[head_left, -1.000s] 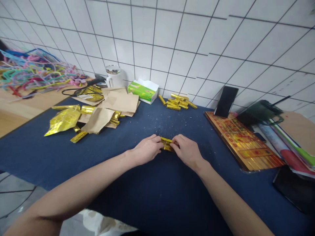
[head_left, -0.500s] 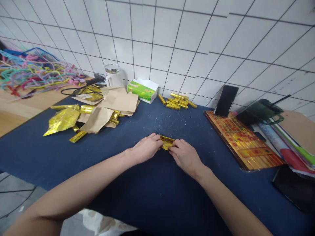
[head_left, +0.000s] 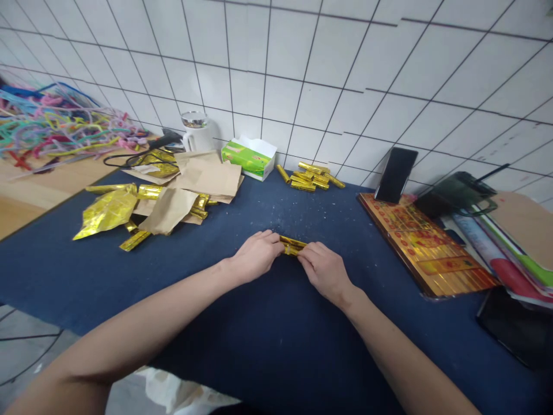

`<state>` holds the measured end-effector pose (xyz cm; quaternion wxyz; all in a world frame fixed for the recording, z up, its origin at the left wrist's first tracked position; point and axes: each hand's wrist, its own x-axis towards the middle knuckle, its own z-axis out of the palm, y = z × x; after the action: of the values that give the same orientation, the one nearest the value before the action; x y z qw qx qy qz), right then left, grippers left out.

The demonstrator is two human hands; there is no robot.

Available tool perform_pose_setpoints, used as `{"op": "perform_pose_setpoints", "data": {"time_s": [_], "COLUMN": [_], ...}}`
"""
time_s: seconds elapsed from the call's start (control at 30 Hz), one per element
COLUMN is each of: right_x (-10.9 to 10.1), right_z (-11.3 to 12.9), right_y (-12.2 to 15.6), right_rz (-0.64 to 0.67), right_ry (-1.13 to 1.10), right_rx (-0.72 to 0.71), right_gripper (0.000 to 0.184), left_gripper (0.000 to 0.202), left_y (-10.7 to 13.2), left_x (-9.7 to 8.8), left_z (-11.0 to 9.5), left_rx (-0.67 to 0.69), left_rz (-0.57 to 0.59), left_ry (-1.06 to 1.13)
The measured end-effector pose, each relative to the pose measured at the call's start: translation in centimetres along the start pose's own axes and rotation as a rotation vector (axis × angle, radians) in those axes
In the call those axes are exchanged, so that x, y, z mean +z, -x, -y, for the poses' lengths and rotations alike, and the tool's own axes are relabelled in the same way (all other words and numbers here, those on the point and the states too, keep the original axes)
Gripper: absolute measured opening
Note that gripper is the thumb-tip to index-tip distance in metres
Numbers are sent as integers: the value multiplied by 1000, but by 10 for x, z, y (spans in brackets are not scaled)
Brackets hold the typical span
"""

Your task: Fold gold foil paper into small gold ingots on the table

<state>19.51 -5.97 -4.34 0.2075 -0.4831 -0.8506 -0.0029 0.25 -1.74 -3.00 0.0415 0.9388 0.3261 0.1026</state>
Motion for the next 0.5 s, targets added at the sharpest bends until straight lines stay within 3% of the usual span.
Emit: {"op": "perform_pose_setpoints", "data": {"time_s": [0.27, 0.5], "right_x": [4, 8], "right_z": [-3, -7], "right_y": [-3, -9], "right_rz": [-45, -1], "right_ry": [-204, -211], "right_rx": [186, 274], "right_gripper": [12, 9], "left_gripper": [11, 12], "left_y": [-2, -2], "left_x": [2, 6], "left_z": [1, -1], "left_rx": [-180, -347], "left_rz": [-42, -17], "left_ry": [250, 192]}}
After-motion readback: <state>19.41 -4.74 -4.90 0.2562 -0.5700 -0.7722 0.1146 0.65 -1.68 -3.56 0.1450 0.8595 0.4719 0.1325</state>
